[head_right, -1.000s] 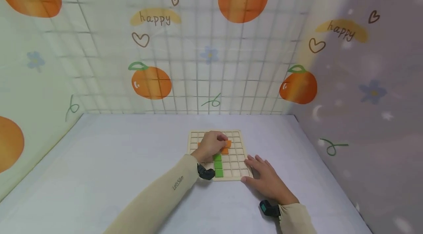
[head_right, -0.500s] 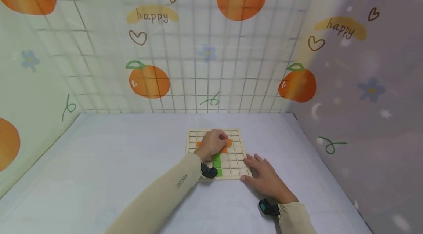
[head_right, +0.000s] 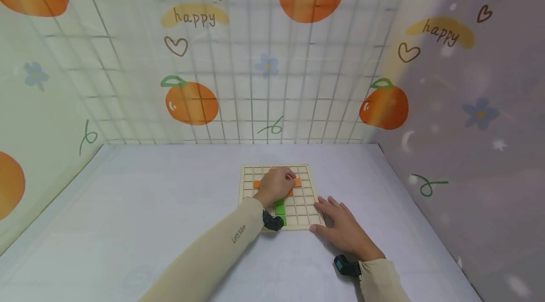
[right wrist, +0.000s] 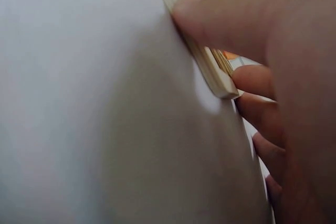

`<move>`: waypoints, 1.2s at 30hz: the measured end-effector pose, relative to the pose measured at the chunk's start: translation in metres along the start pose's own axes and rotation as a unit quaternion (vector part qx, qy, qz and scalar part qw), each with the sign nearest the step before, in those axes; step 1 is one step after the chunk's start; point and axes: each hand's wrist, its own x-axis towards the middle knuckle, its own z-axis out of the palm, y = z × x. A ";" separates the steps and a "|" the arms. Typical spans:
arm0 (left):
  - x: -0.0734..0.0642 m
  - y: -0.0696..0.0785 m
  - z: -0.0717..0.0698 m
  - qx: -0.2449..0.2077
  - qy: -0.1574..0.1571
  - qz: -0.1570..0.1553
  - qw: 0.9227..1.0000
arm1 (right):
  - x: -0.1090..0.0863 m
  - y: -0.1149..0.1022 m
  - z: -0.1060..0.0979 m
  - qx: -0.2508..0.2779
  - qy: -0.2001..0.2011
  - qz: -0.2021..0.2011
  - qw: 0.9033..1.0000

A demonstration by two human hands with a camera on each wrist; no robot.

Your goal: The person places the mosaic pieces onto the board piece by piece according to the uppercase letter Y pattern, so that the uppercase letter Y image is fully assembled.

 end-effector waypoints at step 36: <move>-0.007 -0.022 -0.016 -0.123 -0.052 0.060 0.989 | 0.002 -0.003 0.002 -0.007 -0.016 0.034 0.999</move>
